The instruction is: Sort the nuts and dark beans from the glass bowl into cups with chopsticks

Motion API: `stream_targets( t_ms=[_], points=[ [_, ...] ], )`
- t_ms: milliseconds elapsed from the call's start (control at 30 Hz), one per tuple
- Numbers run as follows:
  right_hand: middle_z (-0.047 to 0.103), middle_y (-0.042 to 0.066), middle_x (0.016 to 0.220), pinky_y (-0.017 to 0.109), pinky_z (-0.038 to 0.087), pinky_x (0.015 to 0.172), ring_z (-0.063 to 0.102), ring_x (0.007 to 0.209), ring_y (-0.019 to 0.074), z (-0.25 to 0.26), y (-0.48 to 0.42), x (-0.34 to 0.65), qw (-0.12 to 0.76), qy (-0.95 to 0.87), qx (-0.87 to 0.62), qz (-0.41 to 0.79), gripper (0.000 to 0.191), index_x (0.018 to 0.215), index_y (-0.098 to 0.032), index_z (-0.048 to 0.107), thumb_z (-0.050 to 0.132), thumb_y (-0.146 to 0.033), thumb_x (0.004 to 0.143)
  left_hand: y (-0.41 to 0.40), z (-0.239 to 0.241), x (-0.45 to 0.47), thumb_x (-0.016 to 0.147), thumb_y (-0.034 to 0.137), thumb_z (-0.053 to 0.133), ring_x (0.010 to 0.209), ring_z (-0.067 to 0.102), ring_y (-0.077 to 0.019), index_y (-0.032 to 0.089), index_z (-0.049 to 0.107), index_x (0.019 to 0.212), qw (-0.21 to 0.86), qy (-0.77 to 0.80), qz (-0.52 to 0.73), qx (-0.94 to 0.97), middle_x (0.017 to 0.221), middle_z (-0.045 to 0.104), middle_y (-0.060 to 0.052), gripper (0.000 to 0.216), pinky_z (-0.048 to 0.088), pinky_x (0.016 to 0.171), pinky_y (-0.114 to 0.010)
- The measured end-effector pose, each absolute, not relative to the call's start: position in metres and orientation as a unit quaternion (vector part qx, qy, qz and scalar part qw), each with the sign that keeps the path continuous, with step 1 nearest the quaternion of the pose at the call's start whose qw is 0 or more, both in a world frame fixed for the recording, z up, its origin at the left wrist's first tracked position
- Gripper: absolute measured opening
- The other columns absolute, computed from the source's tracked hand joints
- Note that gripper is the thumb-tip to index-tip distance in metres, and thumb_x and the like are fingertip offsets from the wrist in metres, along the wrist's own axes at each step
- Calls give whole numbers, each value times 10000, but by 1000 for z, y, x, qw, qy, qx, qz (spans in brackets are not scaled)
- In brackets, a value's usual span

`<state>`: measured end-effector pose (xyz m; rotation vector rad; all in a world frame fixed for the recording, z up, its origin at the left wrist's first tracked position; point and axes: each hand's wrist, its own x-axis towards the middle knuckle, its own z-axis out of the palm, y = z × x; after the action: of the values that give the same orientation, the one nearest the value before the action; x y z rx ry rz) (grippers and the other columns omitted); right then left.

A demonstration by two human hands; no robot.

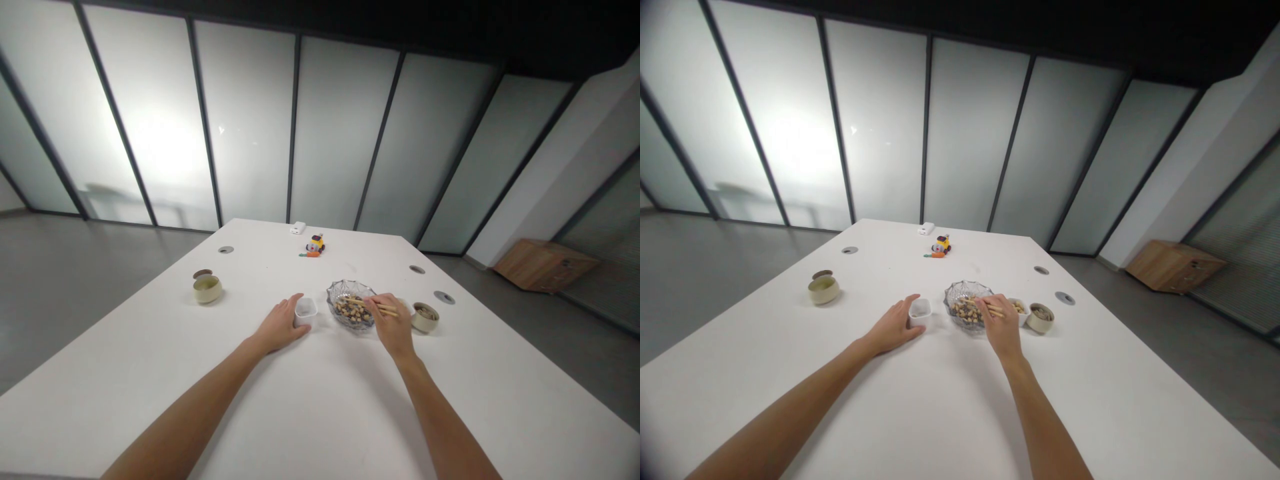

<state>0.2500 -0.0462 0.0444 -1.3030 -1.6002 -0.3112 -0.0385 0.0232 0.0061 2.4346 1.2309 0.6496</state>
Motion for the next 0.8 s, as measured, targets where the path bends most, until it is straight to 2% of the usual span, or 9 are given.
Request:
stream_targets(
  t_ms=[333,600,800],
  points=[
    [709,33,786,330,508,722,655,734,197,47,-49,248,521,-671,-519,-95,359,813,-236,739,583,-474,1034,21,9,-38,876,394,728,1325,593,-361,176,408,1538,169,440,227,852,1456,612,-173,768,451,1132,-487],
    [716,40,794,336,509,726,668,735,200,45,-49,251,536,-649,-531,-101,398,802,-231,735,564,-504,1034,22,7,-39,868,402,733,1337,591,-356,190,407,1537,168,436,235,852,1482,596,-169,774,446,1141,-478],
    [706,41,756,333,503,707,653,708,201,47,-48,249,514,-654,-541,-124,458,775,-230,726,534,-552,1038,22,7,-38,879,408,720,1331,587,-358,182,386,1549,174,437,228,853,1471,601,-173,782,437,1147,-490]
  ],
)
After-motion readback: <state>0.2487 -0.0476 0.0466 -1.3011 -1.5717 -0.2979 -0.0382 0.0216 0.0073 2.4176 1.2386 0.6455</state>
